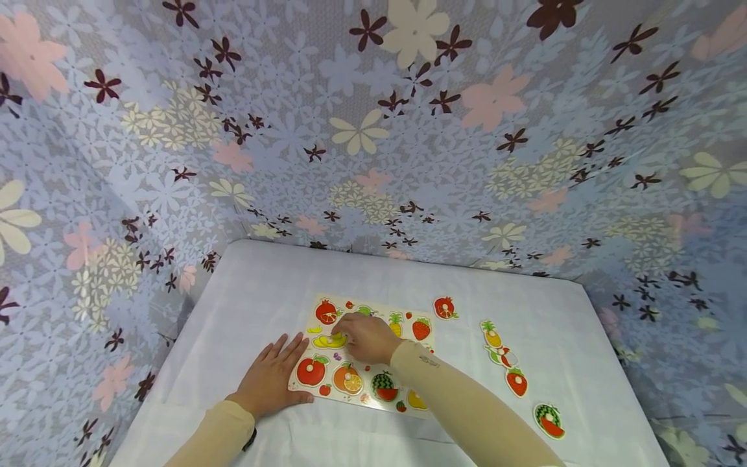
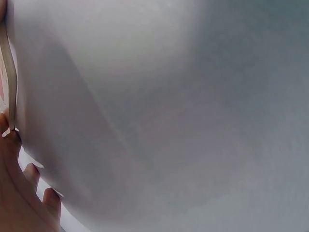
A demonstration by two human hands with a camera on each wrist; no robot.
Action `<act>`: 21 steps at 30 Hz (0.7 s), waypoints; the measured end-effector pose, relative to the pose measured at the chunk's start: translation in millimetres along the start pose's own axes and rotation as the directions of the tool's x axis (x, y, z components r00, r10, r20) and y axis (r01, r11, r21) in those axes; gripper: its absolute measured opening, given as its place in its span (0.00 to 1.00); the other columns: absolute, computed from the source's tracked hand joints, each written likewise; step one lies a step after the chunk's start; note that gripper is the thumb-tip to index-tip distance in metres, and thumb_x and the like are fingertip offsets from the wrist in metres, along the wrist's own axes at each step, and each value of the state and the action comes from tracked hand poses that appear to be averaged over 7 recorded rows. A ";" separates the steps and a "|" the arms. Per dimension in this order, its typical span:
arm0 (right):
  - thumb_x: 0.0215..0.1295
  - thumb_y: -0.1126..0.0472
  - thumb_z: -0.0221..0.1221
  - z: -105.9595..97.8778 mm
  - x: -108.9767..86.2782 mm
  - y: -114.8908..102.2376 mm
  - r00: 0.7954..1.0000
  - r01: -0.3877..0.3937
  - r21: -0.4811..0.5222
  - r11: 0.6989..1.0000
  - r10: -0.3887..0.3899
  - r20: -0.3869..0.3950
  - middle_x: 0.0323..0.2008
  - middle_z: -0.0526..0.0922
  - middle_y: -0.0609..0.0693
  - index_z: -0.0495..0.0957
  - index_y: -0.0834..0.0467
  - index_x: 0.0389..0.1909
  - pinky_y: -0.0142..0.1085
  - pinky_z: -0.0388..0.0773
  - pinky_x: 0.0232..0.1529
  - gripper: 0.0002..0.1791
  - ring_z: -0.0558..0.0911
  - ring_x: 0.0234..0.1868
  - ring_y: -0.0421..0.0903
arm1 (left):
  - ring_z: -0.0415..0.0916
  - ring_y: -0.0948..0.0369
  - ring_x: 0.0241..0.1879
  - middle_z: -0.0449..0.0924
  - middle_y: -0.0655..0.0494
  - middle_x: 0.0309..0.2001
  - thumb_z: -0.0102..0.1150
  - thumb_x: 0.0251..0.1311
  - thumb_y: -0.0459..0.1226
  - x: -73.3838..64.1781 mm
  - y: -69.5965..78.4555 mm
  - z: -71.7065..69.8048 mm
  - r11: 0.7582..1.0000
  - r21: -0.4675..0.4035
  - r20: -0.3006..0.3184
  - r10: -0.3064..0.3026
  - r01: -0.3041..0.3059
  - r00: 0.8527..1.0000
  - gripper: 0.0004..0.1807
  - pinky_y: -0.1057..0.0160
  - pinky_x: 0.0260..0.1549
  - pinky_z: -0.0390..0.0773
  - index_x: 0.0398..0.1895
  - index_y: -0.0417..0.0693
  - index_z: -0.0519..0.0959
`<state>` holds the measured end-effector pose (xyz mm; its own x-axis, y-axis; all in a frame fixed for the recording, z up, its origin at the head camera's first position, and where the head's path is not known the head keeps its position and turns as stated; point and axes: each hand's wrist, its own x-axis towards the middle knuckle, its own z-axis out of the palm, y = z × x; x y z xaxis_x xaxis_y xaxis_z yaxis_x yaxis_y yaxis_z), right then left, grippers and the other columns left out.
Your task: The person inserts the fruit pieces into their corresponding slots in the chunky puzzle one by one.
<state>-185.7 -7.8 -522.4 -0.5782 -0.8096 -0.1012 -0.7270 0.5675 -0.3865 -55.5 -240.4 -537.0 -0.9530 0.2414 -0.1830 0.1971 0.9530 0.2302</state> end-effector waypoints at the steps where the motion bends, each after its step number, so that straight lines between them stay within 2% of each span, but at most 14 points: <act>1: 0.64 0.66 0.60 -1.7 -3.2 1.2 1.000 0.000 0.002 1.000 0.000 -0.005 0.56 0.79 0.40 0.82 0.47 0.55 0.37 0.76 0.58 0.20 0.77 0.59 0.40 | 0.47 0.45 0.76 0.52 0.53 0.78 0.63 0.46 0.71 0.1 0.3 0.0 1.000 -0.009 -0.001 0.003 -0.003 1.000 0.61 0.43 0.71 0.51 0.79 0.49 0.56; 6: 0.64 0.63 0.63 -11.1 -21.7 6.9 1.000 -0.020 0.014 1.000 0.021 -0.016 0.56 0.79 0.42 0.82 0.48 0.56 0.37 0.78 0.56 0.19 0.77 0.58 0.41 | 0.47 0.45 0.76 0.52 0.53 0.78 0.64 0.46 0.71 -0.2 0.0 1.1 1.000 -0.019 -0.004 0.009 -0.009 1.000 0.61 0.42 0.71 0.50 0.79 0.49 0.56; 13: 0.66 0.61 0.63 -20.8 -51.6 17.6 0.998 -0.066 0.049 0.997 0.066 0.004 0.59 0.78 0.45 0.81 0.49 0.57 0.41 0.76 0.59 0.19 0.76 0.61 0.45 | 0.47 0.45 0.75 0.51 0.52 0.78 0.62 0.45 0.73 -1.0 -1.1 3.1 1.000 -0.017 -0.001 0.010 -0.010 1.000 0.62 0.43 0.71 0.50 0.79 0.49 0.56; 21: 0.64 0.60 0.65 -21.4 -92.7 36.8 0.994 -0.098 0.048 0.994 0.100 -0.046 0.55 0.80 0.43 0.82 0.50 0.55 0.43 0.79 0.54 0.18 0.79 0.55 0.44 | 0.47 0.44 0.75 0.52 0.51 0.78 0.65 0.45 0.71 -0.3 1.1 1.4 0.999 -0.040 -0.007 0.009 -0.009 1.000 0.62 0.42 0.71 0.50 0.78 0.48 0.57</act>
<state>-166.7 91.5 -507.6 -0.6644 -0.7410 -0.0968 -0.6484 0.6360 -0.4183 -54.7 -239.2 -538.0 -0.9530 0.2483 -0.1739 0.1963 0.9426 0.2700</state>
